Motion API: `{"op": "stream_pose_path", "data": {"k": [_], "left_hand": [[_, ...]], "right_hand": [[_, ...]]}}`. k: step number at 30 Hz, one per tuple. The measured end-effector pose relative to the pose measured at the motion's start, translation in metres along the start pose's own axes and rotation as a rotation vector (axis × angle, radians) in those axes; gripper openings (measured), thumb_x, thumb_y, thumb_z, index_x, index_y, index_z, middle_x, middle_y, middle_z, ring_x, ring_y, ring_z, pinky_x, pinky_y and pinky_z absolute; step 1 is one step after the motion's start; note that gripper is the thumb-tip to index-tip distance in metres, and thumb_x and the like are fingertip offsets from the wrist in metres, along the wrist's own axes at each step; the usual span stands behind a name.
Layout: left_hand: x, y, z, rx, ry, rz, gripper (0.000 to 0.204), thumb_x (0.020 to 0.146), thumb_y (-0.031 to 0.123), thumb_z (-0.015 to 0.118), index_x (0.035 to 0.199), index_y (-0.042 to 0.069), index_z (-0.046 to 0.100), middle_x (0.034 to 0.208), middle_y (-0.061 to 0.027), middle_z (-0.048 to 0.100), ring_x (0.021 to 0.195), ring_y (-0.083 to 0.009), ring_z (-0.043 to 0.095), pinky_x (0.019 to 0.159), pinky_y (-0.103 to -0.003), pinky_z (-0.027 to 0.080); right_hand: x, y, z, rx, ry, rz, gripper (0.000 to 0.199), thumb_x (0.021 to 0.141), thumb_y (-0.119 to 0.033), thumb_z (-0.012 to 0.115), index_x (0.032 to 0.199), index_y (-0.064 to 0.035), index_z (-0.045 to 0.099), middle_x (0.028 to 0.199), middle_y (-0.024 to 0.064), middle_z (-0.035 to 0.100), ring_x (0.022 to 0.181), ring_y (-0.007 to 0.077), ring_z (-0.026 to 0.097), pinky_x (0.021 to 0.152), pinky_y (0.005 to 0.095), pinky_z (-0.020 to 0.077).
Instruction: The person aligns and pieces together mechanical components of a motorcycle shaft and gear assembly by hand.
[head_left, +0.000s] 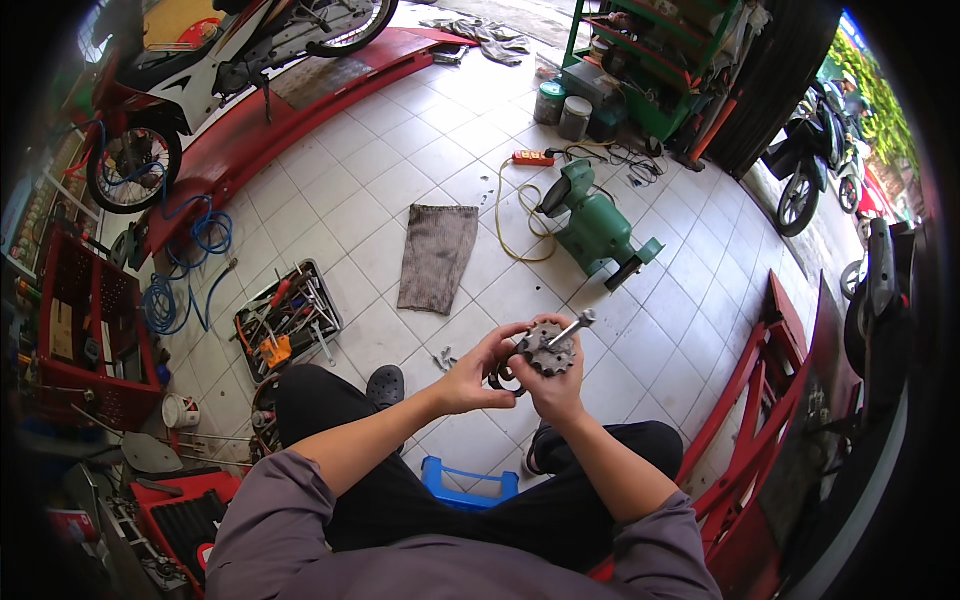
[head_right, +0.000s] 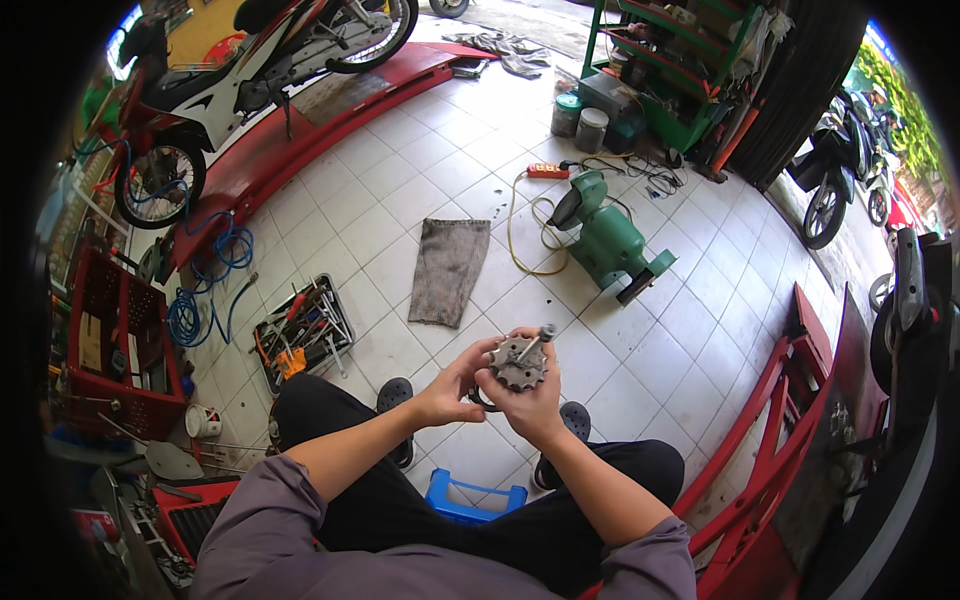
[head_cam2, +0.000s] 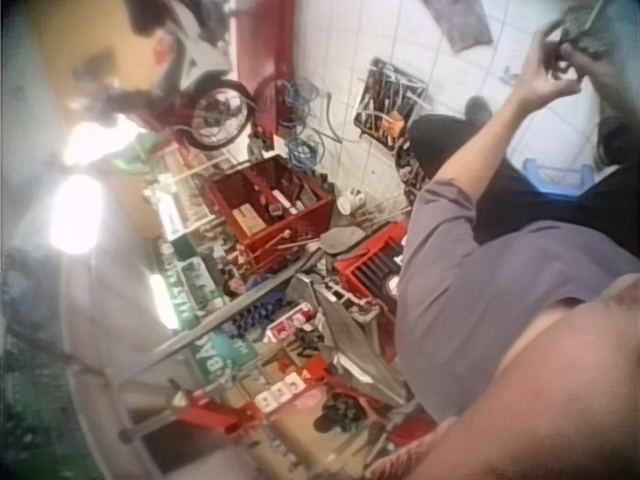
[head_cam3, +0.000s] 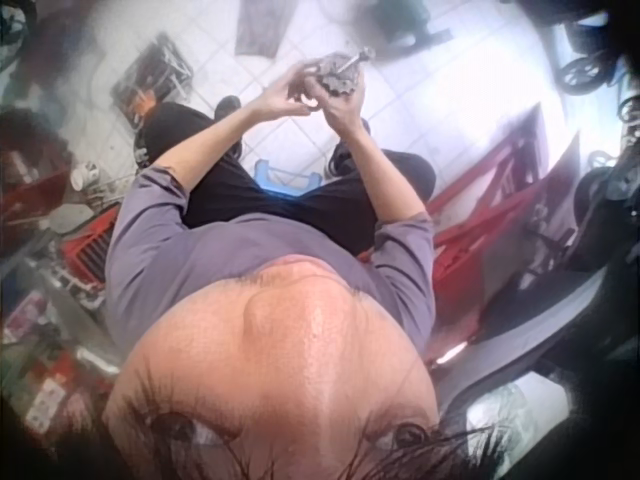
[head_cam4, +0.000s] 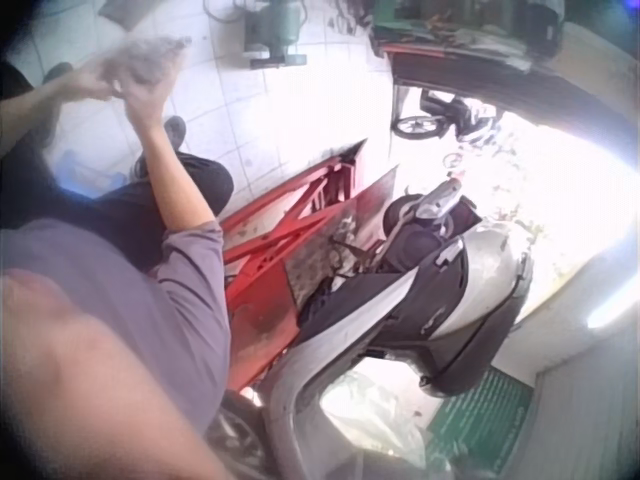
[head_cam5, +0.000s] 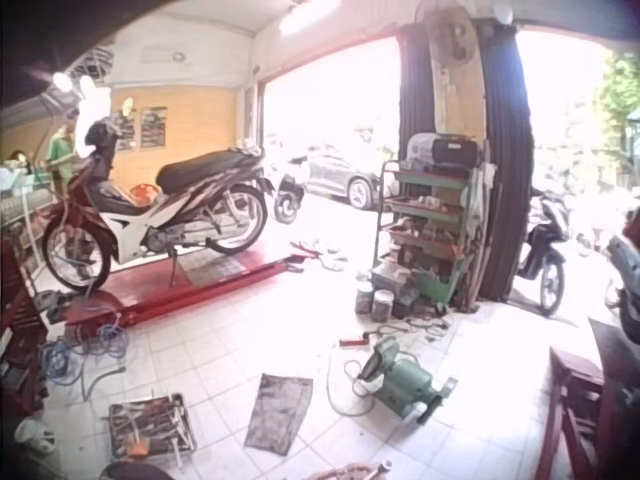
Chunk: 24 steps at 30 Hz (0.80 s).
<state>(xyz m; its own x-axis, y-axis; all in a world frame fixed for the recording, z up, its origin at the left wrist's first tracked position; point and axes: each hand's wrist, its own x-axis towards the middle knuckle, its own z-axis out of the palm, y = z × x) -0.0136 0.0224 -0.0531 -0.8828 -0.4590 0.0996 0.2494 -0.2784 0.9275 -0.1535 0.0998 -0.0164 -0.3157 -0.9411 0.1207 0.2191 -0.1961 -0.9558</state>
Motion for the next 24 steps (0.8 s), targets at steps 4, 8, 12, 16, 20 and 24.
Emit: {"op": "stream_pose_path", "data": {"k": [4, 8, 12, 16, 20, 24], "left_hand": [[0.001, 0.012, 0.001, -0.044, 0.069, -0.13, 0.082, 0.073, 0.003, 0.08, 0.14, 0.009, 0.033, 0.113, -0.0061, 0.057, 0.104, -0.0149, 0.057, 0.089, -0.03, 0.048], [0.0, 0.014, -0.001, -0.157, 0.219, -0.037, 0.061, 0.08, 0.002, 0.073, 0.132, 0.007, 0.041, 0.109, -0.0066, 0.059, 0.101, -0.0164, 0.061, 0.088, -0.031, 0.051], [-0.001, 0.017, -0.015, -0.517, 0.398, 0.005, 0.043, 0.089, 0.001, 0.06, 0.128, 0.006, 0.044, 0.104, -0.0063, 0.059, 0.098, -0.018, 0.064, 0.084, -0.033, 0.055], [-0.002, 0.027, -0.025, -0.513, 0.504, -0.02, 0.041, 0.087, 0.0, 0.06, 0.126, 0.007, 0.048, 0.105, -0.004, 0.055, 0.085, -0.0113, 0.061, 0.074, -0.027, 0.053], [-0.005, 0.019, -0.03, -0.236, 0.495, 0.02, 0.041, 0.084, 0.001, 0.066, 0.122, 0.007, 0.053, 0.105, -0.001, 0.049, 0.083, -0.0045, 0.056, 0.07, -0.019, 0.048], [-0.004, 0.018, -0.028, -0.121, 0.464, 0.027, 0.044, 0.08, -0.001, 0.069, 0.121, 0.007, 0.053, 0.106, -0.0016, 0.048, 0.084, -0.0035, 0.054, 0.073, -0.018, 0.047]], "right_hand": [[0.005, -0.007, 0.003, 0.052, 0.126, -0.089, 0.059, 0.08, -0.009, 0.072, 0.129, -0.0044, 0.039, 0.107, 0.0068, 0.053, 0.094, 0.0118, 0.054, 0.087, 0.0272, 0.0463], [0.013, 0.002, -0.01, -0.122, 0.048, -0.111, 0.064, 0.086, -0.019, 0.068, 0.137, -0.0046, 0.033, 0.107, 0.0051, 0.053, 0.094, 0.0129, 0.053, 0.087, 0.0283, 0.0462], [0.018, 0.01, -0.017, 0.124, -0.11, 0.034, 0.061, 0.089, -0.032, 0.066, 0.135, -0.0003, 0.039, 0.113, 0.0049, 0.054, 0.096, 0.0124, 0.053, 0.088, 0.0294, 0.0452], [0.015, 0.013, -0.009, 0.199, -0.137, 0.224, 0.051, 0.095, -0.031, 0.056, 0.133, -0.0005, 0.041, 0.113, 0.0107, 0.057, 0.1, 0.0206, 0.058, 0.087, 0.0334, 0.0453], [0.013, 0.005, -0.001, 0.39, -0.089, 0.398, 0.035, 0.093, -0.014, 0.059, 0.124, -0.0033, 0.049, 0.108, 0.0115, 0.061, 0.1, 0.0196, 0.06, 0.09, 0.0328, 0.0474], [0.015, 0.002, -0.004, 0.396, -0.09, 0.375, 0.032, 0.092, -0.011, 0.059, 0.122, -0.0031, 0.049, 0.108, 0.0132, 0.062, 0.101, 0.0215, 0.061, 0.091, 0.0337, 0.0482]]}}
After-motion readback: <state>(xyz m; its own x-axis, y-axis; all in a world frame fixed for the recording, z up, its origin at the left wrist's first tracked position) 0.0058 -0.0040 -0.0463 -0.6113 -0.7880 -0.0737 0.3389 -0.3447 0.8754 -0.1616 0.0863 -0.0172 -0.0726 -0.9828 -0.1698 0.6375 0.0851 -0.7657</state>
